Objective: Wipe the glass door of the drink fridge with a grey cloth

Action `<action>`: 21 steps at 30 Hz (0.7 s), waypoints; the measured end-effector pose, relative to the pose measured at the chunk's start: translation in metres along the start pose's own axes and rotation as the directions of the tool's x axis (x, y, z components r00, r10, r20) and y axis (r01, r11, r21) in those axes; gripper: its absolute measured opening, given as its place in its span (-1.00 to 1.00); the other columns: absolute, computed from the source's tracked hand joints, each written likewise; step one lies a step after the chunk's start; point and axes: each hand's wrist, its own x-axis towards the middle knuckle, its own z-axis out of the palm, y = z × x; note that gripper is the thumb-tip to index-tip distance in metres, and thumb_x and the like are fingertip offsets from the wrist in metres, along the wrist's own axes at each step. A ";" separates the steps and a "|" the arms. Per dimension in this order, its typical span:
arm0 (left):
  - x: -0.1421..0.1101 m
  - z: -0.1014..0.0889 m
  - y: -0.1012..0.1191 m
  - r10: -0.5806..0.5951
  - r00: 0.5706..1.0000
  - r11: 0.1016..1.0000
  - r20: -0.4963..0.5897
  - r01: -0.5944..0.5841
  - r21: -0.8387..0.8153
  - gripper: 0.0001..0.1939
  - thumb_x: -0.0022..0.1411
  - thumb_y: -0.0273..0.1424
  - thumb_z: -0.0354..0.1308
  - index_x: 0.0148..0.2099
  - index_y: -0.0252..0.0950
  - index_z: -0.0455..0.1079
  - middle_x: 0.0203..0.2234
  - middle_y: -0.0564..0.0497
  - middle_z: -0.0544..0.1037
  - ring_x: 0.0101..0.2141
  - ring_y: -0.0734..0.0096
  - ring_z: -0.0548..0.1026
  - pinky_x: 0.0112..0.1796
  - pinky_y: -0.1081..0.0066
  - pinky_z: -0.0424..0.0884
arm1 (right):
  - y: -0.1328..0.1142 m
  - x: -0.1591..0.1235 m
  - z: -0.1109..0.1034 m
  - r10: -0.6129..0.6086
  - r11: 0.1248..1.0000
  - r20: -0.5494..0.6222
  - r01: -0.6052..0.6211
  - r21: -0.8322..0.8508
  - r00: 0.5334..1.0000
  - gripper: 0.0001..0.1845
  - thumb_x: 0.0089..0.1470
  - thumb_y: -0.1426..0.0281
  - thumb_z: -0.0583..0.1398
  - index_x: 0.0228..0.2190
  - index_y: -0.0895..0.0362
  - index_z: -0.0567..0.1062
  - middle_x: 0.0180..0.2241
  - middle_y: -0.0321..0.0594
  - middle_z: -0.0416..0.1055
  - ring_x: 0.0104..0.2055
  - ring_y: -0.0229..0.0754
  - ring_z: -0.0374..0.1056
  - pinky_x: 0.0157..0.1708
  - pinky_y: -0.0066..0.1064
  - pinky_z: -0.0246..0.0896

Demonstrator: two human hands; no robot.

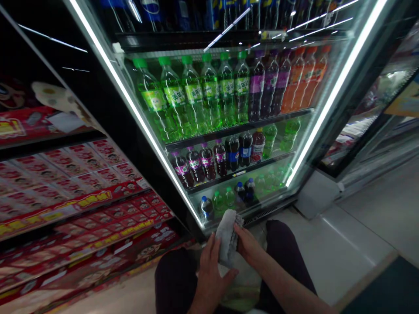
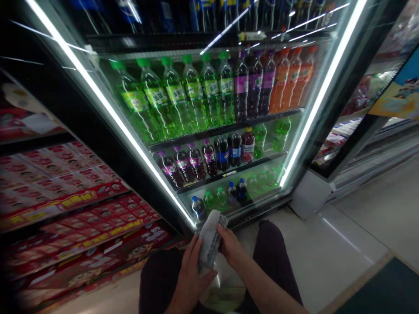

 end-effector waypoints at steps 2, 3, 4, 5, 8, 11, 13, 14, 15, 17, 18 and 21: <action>-0.001 0.005 0.003 0.029 0.999 0.997 0.036 -0.032 0.073 -0.03 -0.09 -0.25 0.44 0.37 -0.14 0.18 0.43 -0.15 0.13 0.41 -0.06 0.05 0.41 -0.07 -0.01 | -0.002 -0.004 -0.001 -0.011 1.000 0.009 0.011 -0.006 1.000 -0.42 0.00 -0.05 0.35 -0.14 0.15 0.55 -0.20 -0.11 0.59 -0.21 -0.09 0.49 -0.20 -0.27 0.34; -0.001 0.007 0.004 0.024 0.999 0.997 0.033 -0.026 0.070 -0.06 -0.06 -0.26 0.42 0.36 -0.16 0.19 0.42 -0.16 0.15 0.41 -0.06 0.07 0.41 -0.07 -0.01 | -0.003 -0.005 -0.001 -0.017 1.000 0.014 0.017 -0.001 1.000 -0.40 0.00 -0.07 0.34 -0.13 0.15 0.55 -0.18 -0.11 0.58 -0.20 -0.09 0.48 -0.20 -0.27 0.34; -0.001 0.009 0.006 0.007 1.000 0.999 0.022 -0.008 0.047 -0.12 0.01 -0.27 0.37 0.36 -0.18 0.19 0.42 -0.17 0.16 0.41 -0.03 0.09 0.40 -0.05 0.02 | -0.003 -0.006 -0.002 -0.015 1.000 0.021 0.015 0.007 1.000 -0.38 0.00 -0.10 0.32 -0.11 0.14 0.55 -0.15 -0.10 0.58 -0.19 -0.10 0.48 -0.20 -0.28 0.34; -0.001 0.010 0.007 -0.017 1.000 1.000 0.009 0.017 0.012 -0.20 0.10 -0.26 0.30 0.37 -0.19 0.18 0.42 -0.16 0.16 0.40 0.02 0.11 0.40 -0.02 0.05 | -0.004 -0.007 -0.002 -0.007 1.000 0.030 0.006 0.018 1.000 -0.34 0.00 -0.14 0.30 -0.10 0.14 0.55 -0.14 -0.10 0.57 -0.17 -0.10 0.48 -0.20 -0.28 0.35; -0.002 0.010 0.014 -0.093 0.995 0.987 -0.021 0.089 -0.131 -0.34 0.29 -0.18 0.08 0.38 -0.22 0.16 0.42 -0.15 0.16 0.40 0.17 0.13 0.41 0.07 0.06 | -0.005 -0.006 -0.005 0.032 0.998 0.064 -0.036 0.050 0.997 -0.25 -0.03 -0.23 0.26 -0.08 0.13 0.56 -0.12 -0.08 0.56 -0.16 -0.11 0.47 -0.19 -0.28 0.35; -0.003 0.006 0.021 -0.191 0.981 0.931 -0.023 0.174 -0.320 -0.34 0.28 -0.08 0.08 0.34 -0.23 0.23 0.38 -0.15 0.25 0.38 0.17 0.18 0.41 0.07 0.04 | -0.004 -0.007 -0.008 0.043 0.998 0.078 -0.046 0.038 0.996 -0.23 -0.03 -0.25 0.24 -0.07 0.12 0.56 -0.06 -0.05 0.55 -0.08 -0.07 0.46 -0.15 -0.26 0.36; -0.004 0.004 0.023 -0.264 0.965 0.865 -0.008 0.233 -0.444 -0.35 0.24 -0.06 0.13 0.30 -0.21 0.30 0.33 -0.13 0.34 0.35 0.13 0.24 0.41 0.05 0.05 | -0.002 -0.009 -0.010 0.033 0.999 0.058 -0.034 0.016 0.998 -0.24 -0.02 -0.23 0.25 -0.05 0.12 0.56 -0.01 -0.04 0.53 -0.02 -0.03 0.45 -0.11 -0.24 0.36; -0.004 0.003 0.024 -0.291 0.957 0.829 -0.004 0.251 -0.501 -0.37 0.23 -0.05 0.14 0.28 -0.20 0.33 0.31 -0.13 0.38 0.33 0.12 0.27 0.41 0.05 0.05 | -0.002 -0.011 -0.010 0.022 1.000 0.041 -0.022 0.005 0.999 -0.26 -0.01 -0.21 0.25 -0.05 0.12 0.56 -0.01 -0.04 0.54 -0.01 -0.02 0.45 -0.10 -0.24 0.35; -0.004 0.003 0.024 -0.315 0.949 0.787 -0.001 0.261 -0.559 -0.39 0.23 -0.05 0.15 0.25 -0.20 0.36 0.28 -0.13 0.41 0.32 0.11 0.29 0.40 0.04 0.08 | -0.001 -0.014 -0.009 0.006 1.000 0.026 -0.006 -0.011 1.000 -0.29 0.01 -0.18 0.26 -0.05 0.13 0.57 -0.02 -0.05 0.54 -0.02 -0.02 0.45 -0.09 -0.24 0.35; -0.004 0.004 0.024 -0.363 0.932 0.664 0.013 0.268 -0.698 -0.42 0.21 -0.06 0.18 0.20 -0.21 0.42 0.25 -0.14 0.46 0.30 0.06 0.33 0.36 0.02 0.17 | -0.002 -0.019 -0.008 -0.042 0.998 0.027 0.043 -0.047 0.999 -0.39 0.03 -0.06 0.30 -0.07 0.15 0.58 -0.07 -0.07 0.57 -0.06 -0.03 0.46 -0.10 -0.25 0.33; -0.004 0.005 0.025 -0.389 0.921 0.580 0.030 0.270 -0.769 -0.44 0.18 -0.08 0.21 0.16 -0.22 0.45 0.22 -0.15 0.48 0.28 0.03 0.35 0.33 0.01 0.22 | -0.002 -0.021 -0.006 -0.066 0.996 0.043 0.069 -0.059 0.997 -0.44 0.00 0.02 0.33 -0.08 0.15 0.59 -0.09 -0.08 0.58 -0.08 -0.03 0.46 -0.10 -0.26 0.32; -0.003 0.005 0.026 -0.437 0.893 0.310 0.108 0.262 -0.914 -0.50 0.11 -0.14 0.28 0.07 -0.22 0.50 0.13 -0.15 0.57 0.21 0.02 0.44 0.24 0.04 0.36 | -0.007 -0.027 -0.003 -0.106 0.990 0.051 0.111 -0.090 0.993 -0.53 -0.17 0.31 0.39 -0.14 0.14 0.61 -0.16 -0.15 0.60 -0.14 -0.06 0.47 -0.12 -0.29 0.30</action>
